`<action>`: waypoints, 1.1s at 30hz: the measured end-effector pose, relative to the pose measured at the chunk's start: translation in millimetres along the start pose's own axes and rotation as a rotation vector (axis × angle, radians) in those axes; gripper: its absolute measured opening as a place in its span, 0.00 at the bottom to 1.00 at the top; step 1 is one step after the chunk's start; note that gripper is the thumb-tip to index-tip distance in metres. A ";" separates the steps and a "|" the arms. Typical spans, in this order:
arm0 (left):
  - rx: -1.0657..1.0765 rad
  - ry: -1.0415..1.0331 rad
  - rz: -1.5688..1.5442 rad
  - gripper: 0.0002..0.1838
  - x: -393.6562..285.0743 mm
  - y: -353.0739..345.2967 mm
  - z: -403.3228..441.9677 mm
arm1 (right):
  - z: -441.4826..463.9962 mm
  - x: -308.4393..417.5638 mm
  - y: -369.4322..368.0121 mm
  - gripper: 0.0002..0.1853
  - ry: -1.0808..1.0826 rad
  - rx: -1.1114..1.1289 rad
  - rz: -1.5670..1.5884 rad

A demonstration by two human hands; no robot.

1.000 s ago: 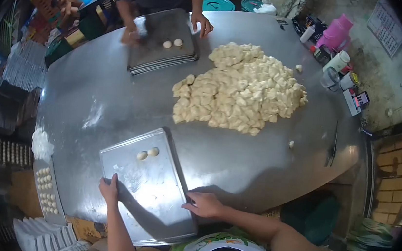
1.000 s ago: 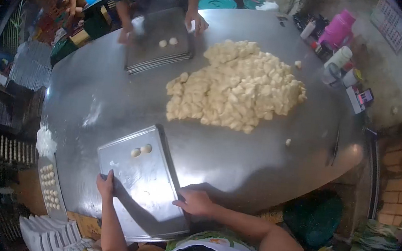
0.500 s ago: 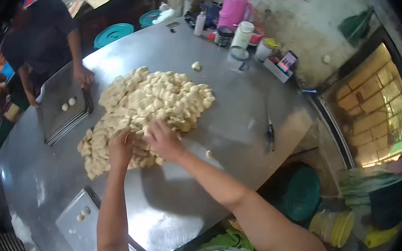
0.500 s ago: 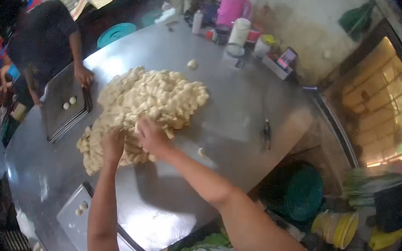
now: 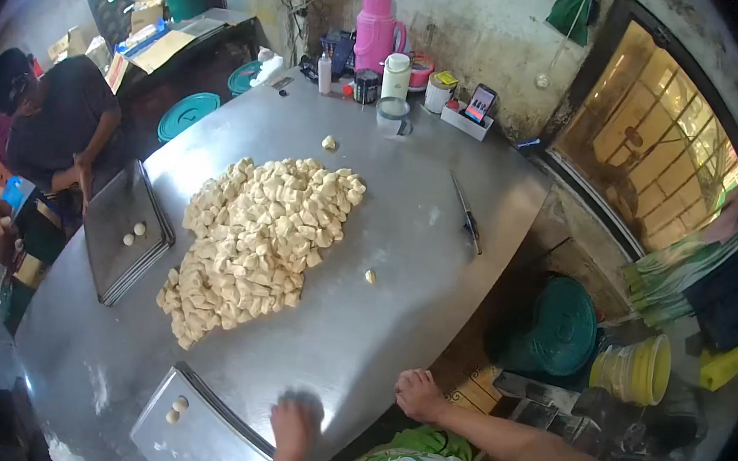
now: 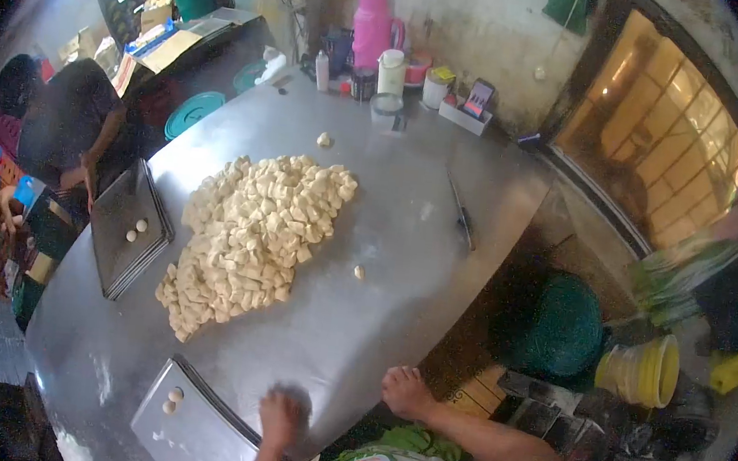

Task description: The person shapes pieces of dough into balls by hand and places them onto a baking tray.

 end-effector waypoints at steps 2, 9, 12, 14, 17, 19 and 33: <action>0.001 0.081 0.081 0.14 -14.5 -4.9 -17.6 | 2.7 1.9 1.9 0.13 0.030 0.091 -0.360; -0.255 0.160 -0.009 0.12 -36.7 -0.3 83.8 | 165.9 45.9 -19.4 0.11 -0.050 -0.014 -0.257; -0.080 -0.064 -0.010 0.11 -56.1 -11.7 52.0 | 134.7 59.7 -49.1 0.09 -0.008 0.121 -0.268; -0.076 -0.159 0.003 0.12 -40.7 -25.6 8.1 | 106.9 34.5 -62.5 0.09 0.087 0.181 -0.303; -0.126 -0.089 0.057 0.12 0.6 -0.8 6.1 | 92.7 -0.6 -37.2 0.09 0.459 -0.064 -0.186; -0.175 0.031 0.093 0.10 10.7 8.6 29.0 | 130.1 -20.1 -10.7 0.09 0.236 -0.020 -0.373; -0.136 -0.037 0.144 0.14 3.4 17.4 74.5 | 192.8 -19.3 -27.3 0.15 0.525 0.147 -0.084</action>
Point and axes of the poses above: each hand's wrist, its own z-axis towards the middle knuckle, its own y-axis out of the back of the hand, x = y × z, the point moved 2 cm from there along z, towards the middle knuckle, and after that the axes turned 13 degrees about x, right-handed, at the moved point
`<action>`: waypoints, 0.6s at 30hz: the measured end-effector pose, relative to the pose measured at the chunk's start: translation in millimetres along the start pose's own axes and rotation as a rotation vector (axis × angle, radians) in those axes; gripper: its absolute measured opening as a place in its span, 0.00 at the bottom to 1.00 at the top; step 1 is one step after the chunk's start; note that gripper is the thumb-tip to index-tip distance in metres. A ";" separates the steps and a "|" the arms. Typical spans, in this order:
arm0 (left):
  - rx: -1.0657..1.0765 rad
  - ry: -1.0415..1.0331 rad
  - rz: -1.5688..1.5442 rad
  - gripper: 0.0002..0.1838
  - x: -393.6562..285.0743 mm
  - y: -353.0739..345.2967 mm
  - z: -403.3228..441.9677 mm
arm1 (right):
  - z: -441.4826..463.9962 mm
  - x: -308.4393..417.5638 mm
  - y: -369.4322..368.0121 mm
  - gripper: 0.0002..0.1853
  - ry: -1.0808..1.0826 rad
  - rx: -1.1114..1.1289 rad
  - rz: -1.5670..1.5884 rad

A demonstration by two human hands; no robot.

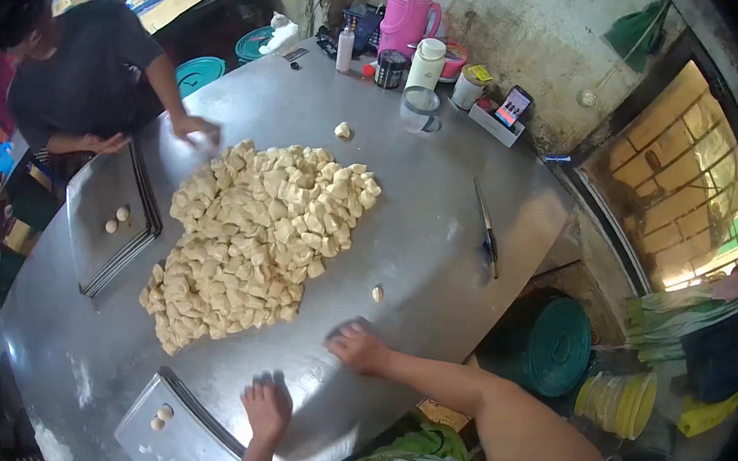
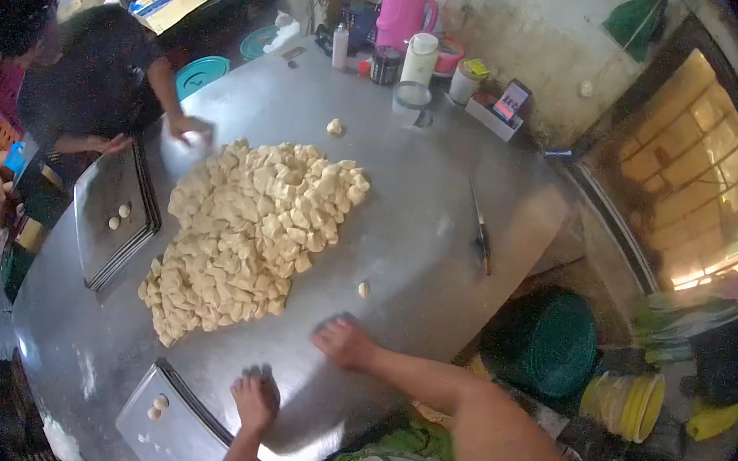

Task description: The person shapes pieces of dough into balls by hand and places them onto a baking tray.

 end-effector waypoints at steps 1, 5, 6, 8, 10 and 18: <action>0.017 0.086 -0.040 0.16 11.9 -5.9 28.4 | 18.6 -9.0 0.0 0.16 -0.023 -0.034 -0.056; 0.130 0.209 -0.257 0.19 0.4 -25.4 56.3 | 66.7 11.9 2.6 0.16 -0.150 -0.229 0.174; 0.157 0.215 -0.342 0.20 -5.1 -25.9 63.1 | 51.6 25.2 4.3 0.16 -0.102 -0.168 0.203; 0.098 0.099 -0.231 0.17 -29.5 -8.9 22.5 | 24.6 40.4 6.6 0.17 -0.015 -0.044 0.260; 0.057 -0.008 -0.135 0.15 -34.9 -1.7 3.4 | 14.5 19.8 5.8 0.16 0.000 -0.029 0.145; -0.089 0.381 -0.229 0.09 16.9 0.6 103.2 | 102.6 -4.3 2.4 0.09 -0.349 -0.128 0.116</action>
Point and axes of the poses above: each hand's wrist, its own z-axis towards the middle knuckle, its own y-axis out of the back of the hand, x = y × z, the point moved 2 cm from there along z, towards the middle knuckle, and after that the axes turned 13 degrees about x, right-handed, at the moved point
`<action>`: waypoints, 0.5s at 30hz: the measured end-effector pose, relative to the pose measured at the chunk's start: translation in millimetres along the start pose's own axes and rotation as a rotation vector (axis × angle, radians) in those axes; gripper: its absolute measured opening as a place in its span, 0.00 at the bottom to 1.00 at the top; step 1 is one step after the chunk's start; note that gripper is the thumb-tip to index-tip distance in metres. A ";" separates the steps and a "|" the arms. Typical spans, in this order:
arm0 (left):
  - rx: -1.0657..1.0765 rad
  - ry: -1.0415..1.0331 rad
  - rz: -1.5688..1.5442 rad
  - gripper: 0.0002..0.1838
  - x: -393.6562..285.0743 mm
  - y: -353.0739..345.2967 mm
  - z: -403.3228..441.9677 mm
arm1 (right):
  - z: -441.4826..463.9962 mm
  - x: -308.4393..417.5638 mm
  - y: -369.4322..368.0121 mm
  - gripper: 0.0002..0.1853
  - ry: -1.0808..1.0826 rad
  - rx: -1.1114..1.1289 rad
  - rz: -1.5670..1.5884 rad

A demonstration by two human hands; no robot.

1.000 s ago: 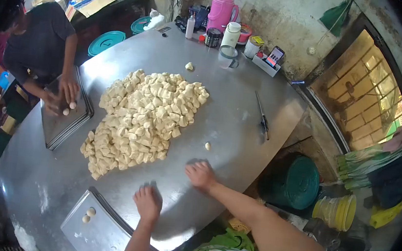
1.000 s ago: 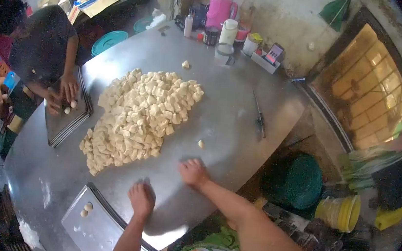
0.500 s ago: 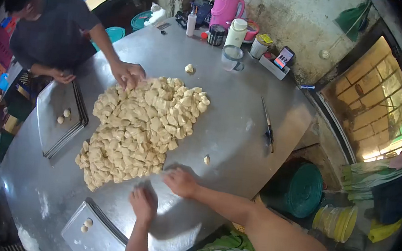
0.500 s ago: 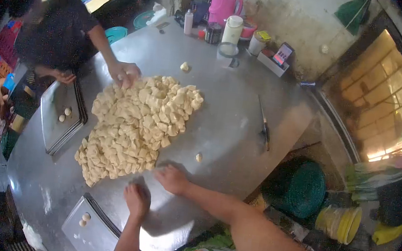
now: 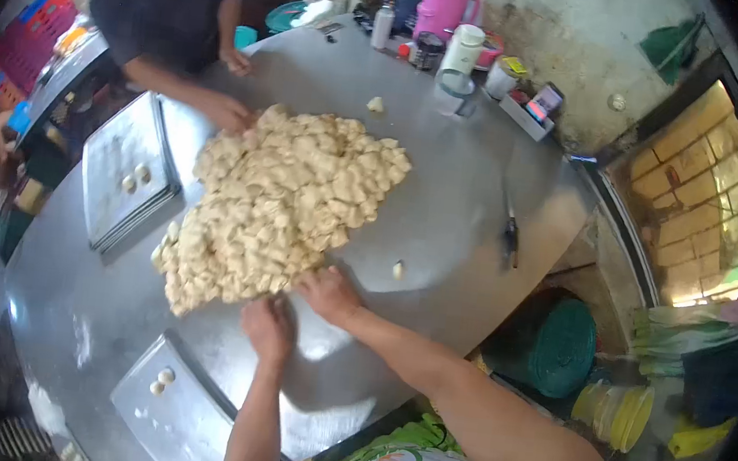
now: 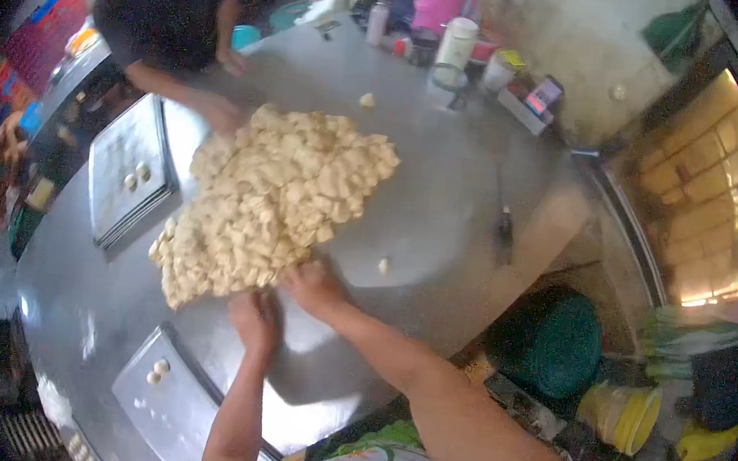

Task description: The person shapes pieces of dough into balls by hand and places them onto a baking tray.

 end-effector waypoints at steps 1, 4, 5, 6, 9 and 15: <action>0.060 0.037 -0.038 0.07 -4.7 -0.7 -2.7 | 3.5 9.3 -0.6 0.09 -0.125 0.009 0.009; 0.148 -0.132 -0.121 0.05 -0.5 7.9 -51.6 | -44.1 14.7 11.3 0.12 -0.179 0.193 0.133; 0.087 -0.179 -0.160 0.07 3.1 17.4 -70.8 | -61.3 22.5 25.2 0.13 -0.091 0.183 0.077; 0.121 -0.170 -0.186 0.11 9.4 27.1 -91.1 | -79.5 25.1 28.9 0.15 -0.065 0.167 0.136; 0.123 -0.074 -0.284 0.17 43.7 65.2 -145.8 | -82.5 63.5 9.4 0.16 -0.164 0.263 0.163; -0.171 0.056 -0.328 0.18 124.9 158.9 -201.8 | -39.4 238.7 -42.3 0.15 0.288 0.232 0.072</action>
Point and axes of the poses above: each hand's wrist, its own z-axis towards the middle knuckle, its own y-axis out of the back of the hand, x = y × z, the point moved 2 cm from there along z, towards the middle knuckle, and after that the axes turned 13 degrees about x, right-handed, at the moved point
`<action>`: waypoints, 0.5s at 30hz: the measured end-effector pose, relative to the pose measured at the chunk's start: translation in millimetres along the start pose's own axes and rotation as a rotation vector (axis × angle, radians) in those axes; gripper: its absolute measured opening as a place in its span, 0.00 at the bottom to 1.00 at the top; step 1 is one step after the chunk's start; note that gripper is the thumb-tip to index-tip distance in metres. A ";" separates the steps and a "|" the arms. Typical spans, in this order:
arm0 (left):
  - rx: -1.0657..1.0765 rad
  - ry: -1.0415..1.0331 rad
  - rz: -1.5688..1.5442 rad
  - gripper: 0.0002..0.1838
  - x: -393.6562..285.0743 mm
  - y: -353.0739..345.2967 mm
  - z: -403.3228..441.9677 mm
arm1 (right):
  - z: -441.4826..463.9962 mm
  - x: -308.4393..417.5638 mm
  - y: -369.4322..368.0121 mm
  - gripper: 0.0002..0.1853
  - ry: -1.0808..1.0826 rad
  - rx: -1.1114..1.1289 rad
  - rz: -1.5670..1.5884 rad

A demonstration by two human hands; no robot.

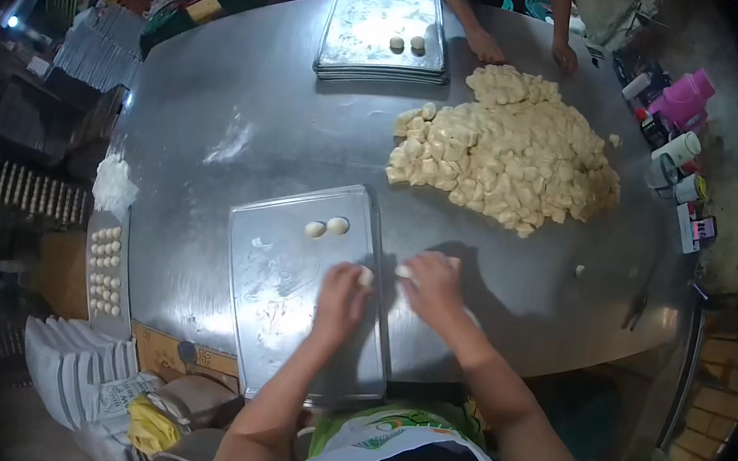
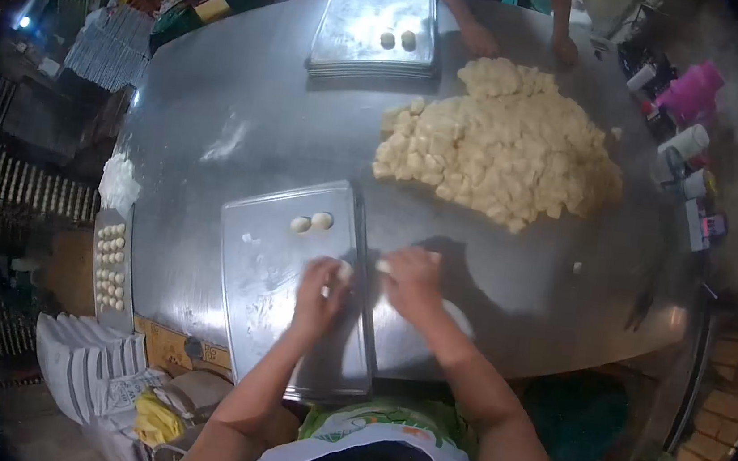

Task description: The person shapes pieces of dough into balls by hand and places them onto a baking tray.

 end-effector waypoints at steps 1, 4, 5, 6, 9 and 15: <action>-0.068 -0.011 0.072 0.19 20.2 15.6 1.0 | 17.1 21.1 -7.9 0.15 0.046 0.035 -0.018; -0.154 0.012 0.128 0.19 51.8 47.7 6.2 | 60.8 61.0 -37.9 0.10 0.181 -0.013 -0.029; -0.125 0.059 0.150 0.19 70.0 42.3 5.9 | 74.7 62.6 -55.0 0.09 0.214 0.033 -0.065; -0.094 0.102 0.171 0.19 85.9 35.1 7.5 | 83.8 59.1 -66.0 0.09 0.242 0.075 -0.104; -0.042 0.124 0.173 0.20 91.7 34.8 15.5 | 87.9 53.2 -57.6 0.09 0.233 0.032 -0.060; -0.235 0.196 0.189 0.24 40.1 35.6 -9.7 | 76.5 -44.1 39.0 0.08 0.076 -0.137 -0.011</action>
Point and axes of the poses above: each hand's wrist, its own z-axis towards the middle knuckle, its own y-axis out of the back of the hand, x = y × z, the point moved 2 cm from there along z, towards the middle knuckle, and after that the axes turned 13 degrees about x, right-handed, at the moved point
